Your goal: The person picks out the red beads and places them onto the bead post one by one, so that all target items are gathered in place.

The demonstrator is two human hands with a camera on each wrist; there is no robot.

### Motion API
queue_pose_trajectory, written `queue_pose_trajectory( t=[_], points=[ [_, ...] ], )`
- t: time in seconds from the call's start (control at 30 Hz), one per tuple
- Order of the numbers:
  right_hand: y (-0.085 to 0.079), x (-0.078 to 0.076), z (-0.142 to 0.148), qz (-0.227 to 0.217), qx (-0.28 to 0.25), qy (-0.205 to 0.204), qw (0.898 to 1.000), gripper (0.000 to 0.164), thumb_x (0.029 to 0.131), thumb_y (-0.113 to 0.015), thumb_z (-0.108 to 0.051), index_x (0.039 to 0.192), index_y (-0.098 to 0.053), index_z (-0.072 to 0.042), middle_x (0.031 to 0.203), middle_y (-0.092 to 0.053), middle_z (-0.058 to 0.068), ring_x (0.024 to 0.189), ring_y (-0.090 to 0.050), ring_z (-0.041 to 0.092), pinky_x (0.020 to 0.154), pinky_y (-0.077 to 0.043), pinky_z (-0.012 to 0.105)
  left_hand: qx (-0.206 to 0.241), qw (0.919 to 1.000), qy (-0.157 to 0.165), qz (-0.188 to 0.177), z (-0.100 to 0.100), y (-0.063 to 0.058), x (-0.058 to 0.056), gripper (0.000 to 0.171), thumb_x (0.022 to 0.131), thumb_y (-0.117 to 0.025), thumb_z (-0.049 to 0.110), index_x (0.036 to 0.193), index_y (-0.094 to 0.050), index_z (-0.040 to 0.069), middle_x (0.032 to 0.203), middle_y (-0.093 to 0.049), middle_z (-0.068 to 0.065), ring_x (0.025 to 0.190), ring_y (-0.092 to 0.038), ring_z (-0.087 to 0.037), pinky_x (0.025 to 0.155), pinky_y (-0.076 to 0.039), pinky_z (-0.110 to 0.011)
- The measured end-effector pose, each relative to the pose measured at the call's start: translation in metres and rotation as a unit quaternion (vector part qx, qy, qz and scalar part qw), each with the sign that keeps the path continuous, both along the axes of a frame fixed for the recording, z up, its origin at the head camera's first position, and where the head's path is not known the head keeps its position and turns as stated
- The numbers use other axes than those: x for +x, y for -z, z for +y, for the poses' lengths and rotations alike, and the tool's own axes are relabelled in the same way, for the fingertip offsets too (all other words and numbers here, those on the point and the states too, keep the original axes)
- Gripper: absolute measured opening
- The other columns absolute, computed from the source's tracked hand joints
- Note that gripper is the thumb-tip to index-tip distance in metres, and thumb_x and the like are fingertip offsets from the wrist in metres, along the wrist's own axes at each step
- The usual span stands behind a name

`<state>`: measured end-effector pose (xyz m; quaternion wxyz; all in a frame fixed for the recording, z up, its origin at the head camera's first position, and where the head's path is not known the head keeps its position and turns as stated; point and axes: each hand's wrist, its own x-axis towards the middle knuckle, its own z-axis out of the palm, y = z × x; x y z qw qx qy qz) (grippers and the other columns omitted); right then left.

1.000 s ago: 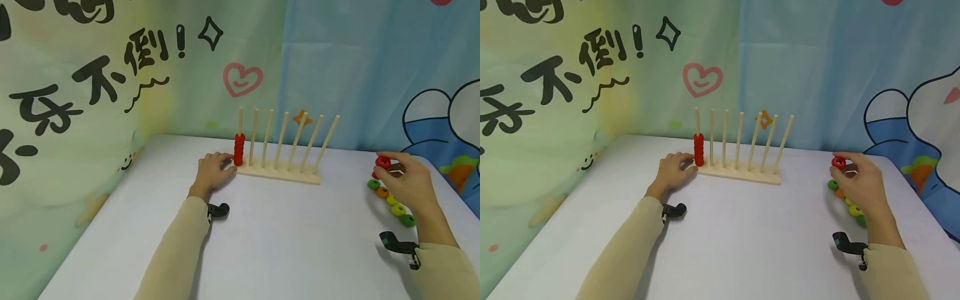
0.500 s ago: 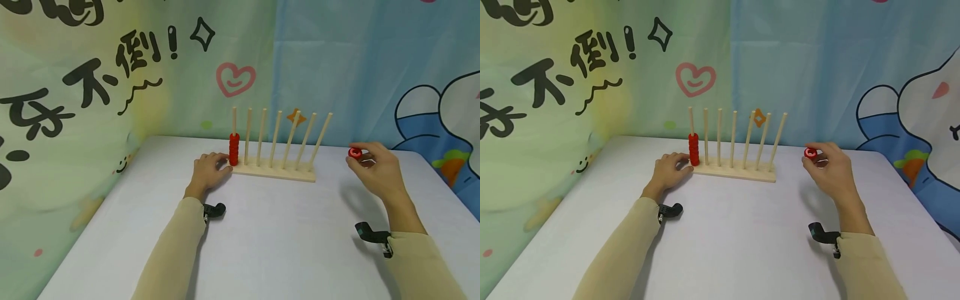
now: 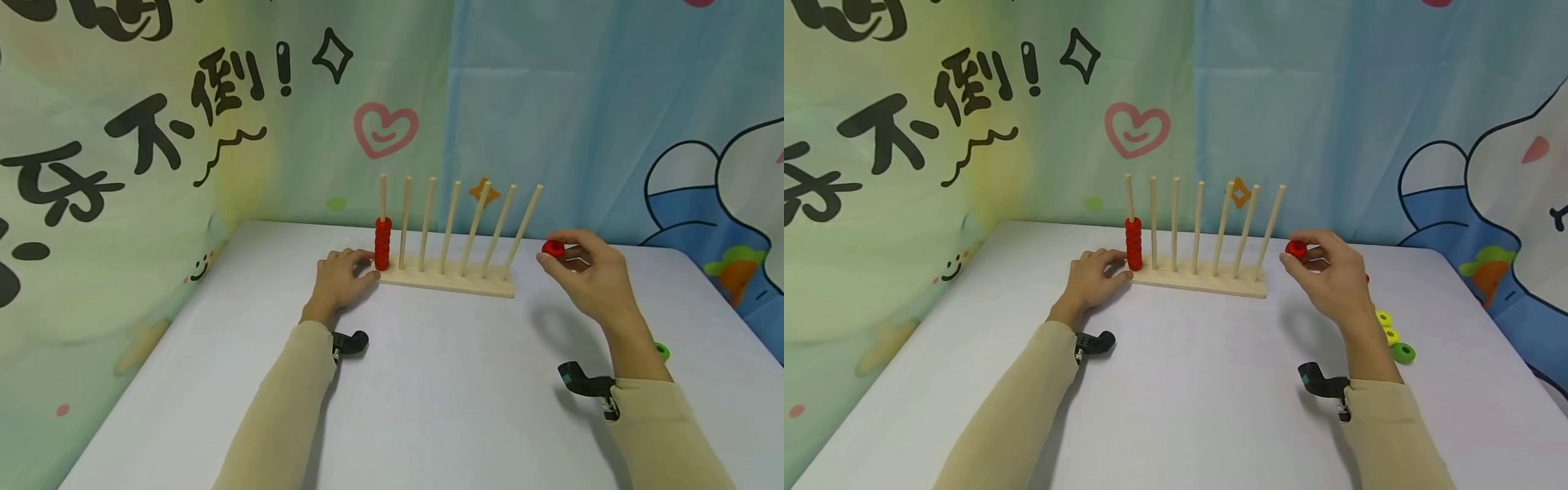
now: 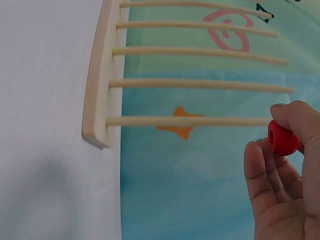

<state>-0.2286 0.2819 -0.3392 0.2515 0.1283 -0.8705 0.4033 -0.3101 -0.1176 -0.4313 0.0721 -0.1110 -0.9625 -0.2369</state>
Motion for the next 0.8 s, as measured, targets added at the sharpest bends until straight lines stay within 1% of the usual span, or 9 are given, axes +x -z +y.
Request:
queue_pose_trajectory(
  t=[0.1,0.23,0.33,0.5,0.63,0.73,0.8],
  points=[
    [-0.002,0.002,-0.006,-0.004,-0.003,-0.017,1.0,0.033,0.086,-0.075,-0.01,0.118,-0.065,-0.008,0.106,-0.062,0.004,0.085,-0.059,0.005,0.076,-0.045,0.008,-0.002,1.0,-0.001,0.0,0.0,0.0,-0.001,0.05,0.089,-0.053,0.051,0.132,-0.061,0.027,0.124,-0.062,0.0,0.118,-0.047,-0.028,0.094,-0.034,-0.049],
    [-0.008,0.004,-0.016,-0.012,0.005,-0.042,0.999,0.033,0.087,-0.074,-0.008,0.119,-0.064,-0.006,0.109,-0.062,0.003,0.086,-0.06,0.006,0.077,-0.046,0.007,-0.005,1.0,0.0,-0.002,0.0,0.0,-0.001,0.051,0.089,-0.053,0.051,0.133,-0.06,0.027,0.125,-0.062,-0.001,0.119,-0.047,-0.027,0.095,-0.034,-0.049],
    [-0.01,0.002,-0.022,-0.012,0.015,-0.061,0.998,0.034,0.087,-0.074,-0.007,0.12,-0.064,-0.005,0.111,-0.061,0.003,0.088,-0.06,0.007,0.078,-0.046,0.008,-0.007,1.0,0.0,-0.004,0.0,0.0,-0.001,0.051,0.089,-0.052,0.051,0.133,-0.06,0.027,0.126,-0.062,-0.001,0.119,-0.047,-0.027,0.095,-0.034,-0.049],
    [-0.011,0.0,-0.034,-0.01,0.012,-0.091,0.996,0.034,0.087,-0.073,-0.005,0.12,-0.065,-0.004,0.11,-0.06,0.005,0.09,-0.06,0.009,0.081,-0.047,0.009,-0.003,1.0,-0.003,-0.002,0.0,0.001,-0.001,0.05,0.089,-0.052,0.051,0.133,-0.06,0.027,0.126,-0.062,0.0,0.12,-0.047,-0.027,0.095,-0.034,-0.049],
    [-0.009,-0.002,-0.043,-0.016,0.006,-0.105,0.994,0.035,0.087,-0.073,-0.004,0.121,-0.065,-0.006,0.111,-0.06,0.006,0.091,-0.061,0.01,0.081,-0.047,0.01,-0.004,1.0,-0.002,-0.001,-0.001,0.003,-0.002,0.05,0.088,-0.052,0.051,0.132,-0.061,0.027,0.125,-0.062,0.0,0.119,-0.047,-0.027,0.095,-0.034,-0.049],
    [-0.009,-0.004,-0.051,-0.016,0.005,-0.111,0.994,0.036,0.087,-0.073,-0.003,0.122,-0.065,-0.005,0.111,-0.061,0.008,0.092,-0.06,0.009,0.081,-0.047,0.01,-0.005,1.0,-0.004,0.0,0.0,0.004,-0.003,0.05,0.088,-0.053,0.051,0.132,-0.061,0.028,0.125,-0.062,0.0,0.119,-0.047,-0.027,0.095,-0.034,-0.049],
    [-0.012,-0.003,-0.059,-0.013,0.001,-0.116,0.993,0.036,0.086,-0.073,-0.001,0.121,-0.065,-0.003,0.111,-0.062,0.01,0.091,-0.06,0.01,0.081,-0.047,0.01,-0.005,1.0,-0.004,0.0,0.0,0.004,-0.004,0.05,0.088,-0.053,0.051,0.132,-0.061,0.028,0.125,-0.062,0.0,0.119,-0.047,-0.027,0.095,-0.034,-0.049]
  ],
)
